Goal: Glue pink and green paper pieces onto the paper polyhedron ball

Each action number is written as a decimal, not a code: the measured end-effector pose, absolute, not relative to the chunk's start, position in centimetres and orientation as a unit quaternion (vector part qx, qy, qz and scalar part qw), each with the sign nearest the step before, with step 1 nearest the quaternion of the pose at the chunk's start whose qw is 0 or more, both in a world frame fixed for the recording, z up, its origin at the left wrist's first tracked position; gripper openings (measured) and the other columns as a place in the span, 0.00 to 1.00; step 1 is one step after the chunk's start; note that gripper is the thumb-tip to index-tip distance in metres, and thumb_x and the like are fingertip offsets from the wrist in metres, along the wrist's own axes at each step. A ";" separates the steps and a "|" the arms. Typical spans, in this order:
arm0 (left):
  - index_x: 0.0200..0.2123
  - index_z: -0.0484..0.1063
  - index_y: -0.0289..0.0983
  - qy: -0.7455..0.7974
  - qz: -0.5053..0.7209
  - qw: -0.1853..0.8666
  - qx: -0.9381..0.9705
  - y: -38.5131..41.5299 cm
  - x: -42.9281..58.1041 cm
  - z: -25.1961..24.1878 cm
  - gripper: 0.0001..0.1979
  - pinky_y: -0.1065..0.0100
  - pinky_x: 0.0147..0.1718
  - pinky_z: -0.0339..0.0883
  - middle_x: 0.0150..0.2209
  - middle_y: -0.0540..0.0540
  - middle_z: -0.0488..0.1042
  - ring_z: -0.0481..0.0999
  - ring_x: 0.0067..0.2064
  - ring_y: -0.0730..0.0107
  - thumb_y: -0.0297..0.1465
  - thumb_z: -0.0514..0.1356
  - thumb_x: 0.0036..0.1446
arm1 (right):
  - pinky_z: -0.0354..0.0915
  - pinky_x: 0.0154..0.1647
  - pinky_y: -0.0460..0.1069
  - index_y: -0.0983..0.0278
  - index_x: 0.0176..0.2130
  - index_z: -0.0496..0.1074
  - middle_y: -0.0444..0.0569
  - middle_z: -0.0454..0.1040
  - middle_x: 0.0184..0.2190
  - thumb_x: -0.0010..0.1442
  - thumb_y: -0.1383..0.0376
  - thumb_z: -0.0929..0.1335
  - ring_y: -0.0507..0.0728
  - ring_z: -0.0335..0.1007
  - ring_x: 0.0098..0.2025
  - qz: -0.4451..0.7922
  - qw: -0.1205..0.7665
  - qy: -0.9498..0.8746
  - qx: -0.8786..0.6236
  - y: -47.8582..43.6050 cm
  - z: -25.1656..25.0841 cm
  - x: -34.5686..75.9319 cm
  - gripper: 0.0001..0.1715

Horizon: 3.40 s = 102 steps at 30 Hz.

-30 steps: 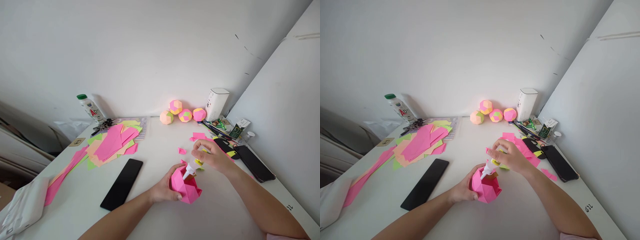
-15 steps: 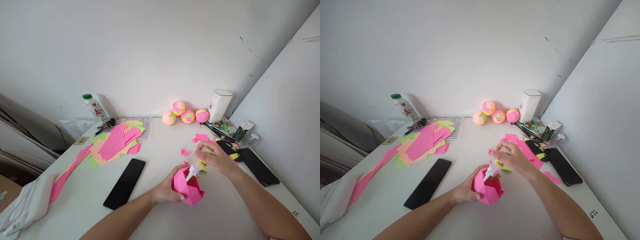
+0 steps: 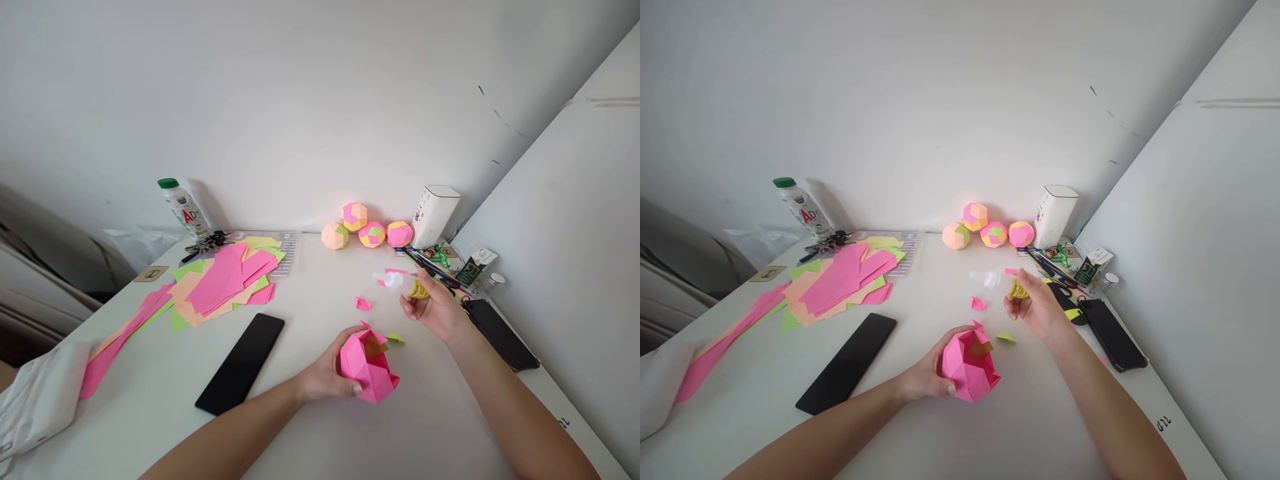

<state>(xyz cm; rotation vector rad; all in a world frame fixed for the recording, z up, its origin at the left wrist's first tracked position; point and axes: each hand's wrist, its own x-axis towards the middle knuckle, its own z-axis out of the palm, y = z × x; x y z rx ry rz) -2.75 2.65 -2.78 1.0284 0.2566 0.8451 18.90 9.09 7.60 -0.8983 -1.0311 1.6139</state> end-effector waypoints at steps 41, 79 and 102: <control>0.58 0.55 0.45 0.293 0.519 0.688 0.415 3.6 -3.3 -3.2 0.35 0.57 0.48 0.65 0.55 0.40 0.66 0.67 0.54 0.53 0.36 0.67 0.48 | 0.67 0.41 0.58 0.63 0.48 0.62 0.55 0.67 0.39 0.53 0.69 0.65 0.62 0.67 0.41 -0.044 0.454 -0.692 -0.560 5.0 1.6 24.5 0.21; 0.58 0.63 0.37 0.055 0.247 0.883 0.394 3.7 -4.1 -2.3 0.45 0.60 0.44 0.67 0.52 0.35 0.72 0.69 0.55 0.45 0.48 0.69 0.37 | 0.74 0.42 0.53 0.58 0.49 0.69 0.56 0.71 0.45 0.62 0.74 0.61 0.59 0.73 0.45 0.162 0.397 -0.841 -0.330 2.4 -0.5 18.2 0.18; 0.54 0.65 0.37 0.066 0.206 0.897 0.385 3.5 -4.2 -2.0 0.46 0.53 0.48 0.64 0.49 0.35 0.72 0.72 0.51 0.45 0.45 0.73 0.28 | 0.67 0.44 0.59 0.62 0.51 0.61 0.57 0.65 0.48 0.53 0.64 0.67 0.62 0.68 0.45 0.160 0.525 -0.583 -0.599 5.6 -1.4 23.8 0.26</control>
